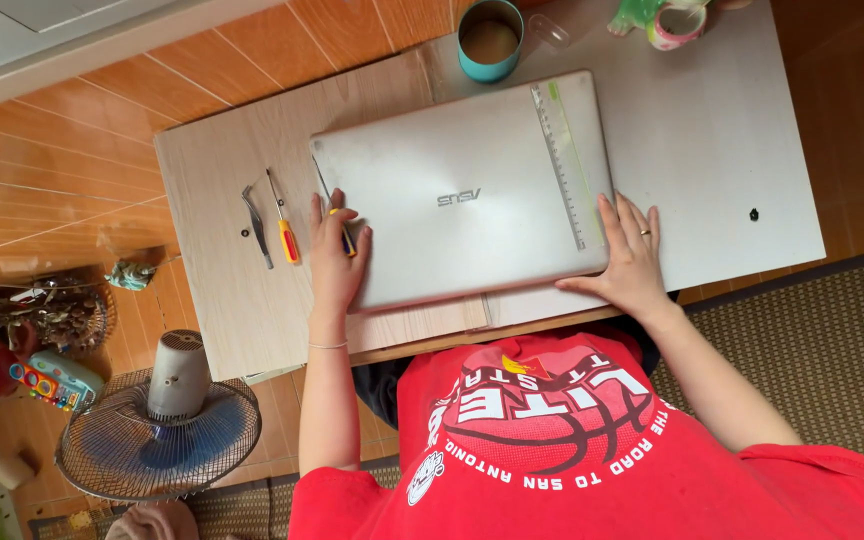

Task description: Measuring the top of a closed laptop with a ruler and preparing tools.

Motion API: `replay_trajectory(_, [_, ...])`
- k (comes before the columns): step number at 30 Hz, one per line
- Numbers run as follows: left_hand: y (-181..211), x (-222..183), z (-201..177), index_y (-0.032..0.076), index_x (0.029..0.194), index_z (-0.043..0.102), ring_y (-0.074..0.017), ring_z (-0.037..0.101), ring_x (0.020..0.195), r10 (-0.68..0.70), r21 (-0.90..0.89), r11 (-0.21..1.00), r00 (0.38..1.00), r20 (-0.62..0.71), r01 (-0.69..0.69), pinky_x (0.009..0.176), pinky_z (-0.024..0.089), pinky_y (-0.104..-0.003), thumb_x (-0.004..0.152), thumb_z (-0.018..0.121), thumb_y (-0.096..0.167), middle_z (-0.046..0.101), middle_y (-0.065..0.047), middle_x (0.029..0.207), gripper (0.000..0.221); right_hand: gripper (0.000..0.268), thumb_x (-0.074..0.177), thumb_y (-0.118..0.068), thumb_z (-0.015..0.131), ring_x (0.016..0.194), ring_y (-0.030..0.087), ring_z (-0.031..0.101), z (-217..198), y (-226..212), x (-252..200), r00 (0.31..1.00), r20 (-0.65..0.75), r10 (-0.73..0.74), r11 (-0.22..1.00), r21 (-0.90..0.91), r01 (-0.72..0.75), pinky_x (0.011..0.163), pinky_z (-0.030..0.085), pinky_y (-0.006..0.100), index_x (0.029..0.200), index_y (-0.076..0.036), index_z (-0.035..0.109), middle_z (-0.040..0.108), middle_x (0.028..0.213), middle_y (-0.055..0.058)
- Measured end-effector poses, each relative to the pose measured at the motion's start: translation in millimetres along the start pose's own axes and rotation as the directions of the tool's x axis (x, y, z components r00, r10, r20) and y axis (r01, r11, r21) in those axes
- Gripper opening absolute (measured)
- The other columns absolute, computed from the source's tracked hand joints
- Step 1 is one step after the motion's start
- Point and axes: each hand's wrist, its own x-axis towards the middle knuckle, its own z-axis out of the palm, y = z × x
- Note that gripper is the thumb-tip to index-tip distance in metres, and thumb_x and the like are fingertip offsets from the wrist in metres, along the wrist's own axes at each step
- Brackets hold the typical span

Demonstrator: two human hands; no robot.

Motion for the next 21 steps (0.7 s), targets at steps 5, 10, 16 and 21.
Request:
replay_trajectory(5, [33.8, -10.2, 21.8, 0.007, 0.111, 0.061, -0.0453, 0.037, 0.151, 0.18, 0.136, 0.973, 0.982, 0.051, -0.185, 0.125, 0.026, -0.059, 0.089, 0.075, 0.01, 0.058, -0.018, 0.149, 0.026, 0.132, 0.065, -0.079, 0.072, 0.155, 0.049, 0.01, -29.2, 20.4, 30.3, 0.99, -0.046, -0.132, 0.987, 0.088, 0.135, 0.12, 0.004, 0.071, 0.166, -0.01, 0.021, 0.015, 0.168, 0.029])
replay_trajectory(10, [73.5, -24.7, 52.8, 0.007, 0.108, 0.063, -0.0385, 0.046, 0.147, 0.327, -0.044, 0.944, 0.908, 0.261, -0.327, 0.123, 0.034, -0.054, 0.091, 0.073, 0.011, 0.063, -0.012, 0.143, 0.02, 0.073, 0.087, -0.059, 0.064, 0.161, 0.045, 0.005, -42.8, 36.7, 85.5, 0.888, 0.271, -0.372, 0.928, 0.08, 0.364, 0.124, 0.002, 0.07, 0.153, -0.03, 0.05, 0.013, 0.175, 0.015])
replay_trajectory(16, [86.0, -23.3, 50.5, 0.009, 0.106, 0.065, -0.0346, 0.049, 0.144, 0.298, -0.085, 0.955, 0.925, 0.238, -0.285, 0.122, 0.035, -0.052, 0.092, 0.071, 0.012, 0.067, -0.01, 0.137, 0.016, 0.073, 0.085, -0.055, 0.067, 0.161, 0.032, 0.013, -36.9, 39.0, 90.4, 0.84, 0.361, -0.404, 0.91, 0.068, 0.409, 0.122, 0.0, 0.071, 0.149, -0.026, 0.05, 0.022, 0.173, 0.005])
replay_trajectory(21, [83.4, -20.4, 51.6, 0.009, 0.106, 0.065, -0.0344, 0.05, 0.144, 0.289, -0.088, 0.957, 0.922, 0.257, -0.276, 0.122, 0.036, -0.053, 0.092, 0.071, 0.012, 0.068, -0.01, 0.137, 0.016, 0.086, 0.081, -0.057, 0.069, 0.159, 0.032, 0.018, -31.2, 37.1, 78.2, 0.844, 0.343, -0.413, 0.911, 0.15, 0.385, 0.123, 0.001, 0.072, 0.156, -0.021, 0.043, 0.026, 0.171, 0.005])
